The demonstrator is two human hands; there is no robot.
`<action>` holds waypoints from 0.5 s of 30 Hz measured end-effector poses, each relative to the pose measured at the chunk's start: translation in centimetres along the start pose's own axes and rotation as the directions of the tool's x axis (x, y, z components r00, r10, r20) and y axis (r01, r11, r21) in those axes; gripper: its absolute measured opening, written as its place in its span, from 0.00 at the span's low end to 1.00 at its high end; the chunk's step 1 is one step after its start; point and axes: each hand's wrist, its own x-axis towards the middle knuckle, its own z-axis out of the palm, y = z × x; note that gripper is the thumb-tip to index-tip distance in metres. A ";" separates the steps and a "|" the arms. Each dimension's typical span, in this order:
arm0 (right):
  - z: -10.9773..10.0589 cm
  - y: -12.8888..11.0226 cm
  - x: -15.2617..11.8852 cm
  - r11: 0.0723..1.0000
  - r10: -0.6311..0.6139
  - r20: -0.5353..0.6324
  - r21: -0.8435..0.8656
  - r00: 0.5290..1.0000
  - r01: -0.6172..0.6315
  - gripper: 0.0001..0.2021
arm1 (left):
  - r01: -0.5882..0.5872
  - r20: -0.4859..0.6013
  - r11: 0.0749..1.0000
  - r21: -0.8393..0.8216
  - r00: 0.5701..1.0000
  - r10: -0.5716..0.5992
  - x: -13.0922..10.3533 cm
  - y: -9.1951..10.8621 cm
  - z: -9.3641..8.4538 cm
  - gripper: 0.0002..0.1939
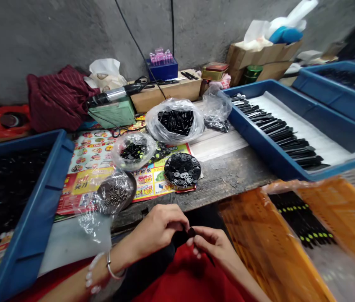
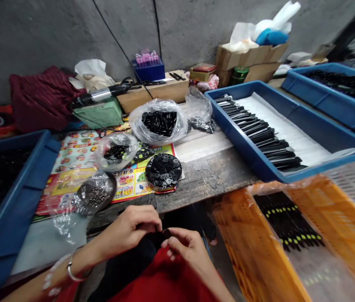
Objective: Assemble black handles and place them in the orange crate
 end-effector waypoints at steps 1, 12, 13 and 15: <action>0.1 -0.1 0.0 1.000 0.001 -0.005 -0.015 1.000 -0.001 0.26 | -0.006 0.016 1.000 0.012 1.000 0.006 -0.1 0.0 0.2 0.15; 1.1 0.1 -0.2 0.977 -0.066 0.030 -0.200 0.997 0.071 0.25 | 0.110 -0.041 0.988 0.106 0.993 -0.106 -0.5 0.1 1.7 0.11; 1.1 0.1 -0.2 0.972 -0.072 0.033 -0.222 0.997 0.077 0.25 | 0.116 -0.035 0.986 0.122 0.993 -0.112 -0.5 0.1 1.7 0.11; 1.1 0.0 -0.3 0.961 -0.085 0.037 -0.259 0.996 0.091 0.26 | 0.126 -0.013 0.979 0.160 0.992 -0.126 -0.5 0.2 1.7 0.10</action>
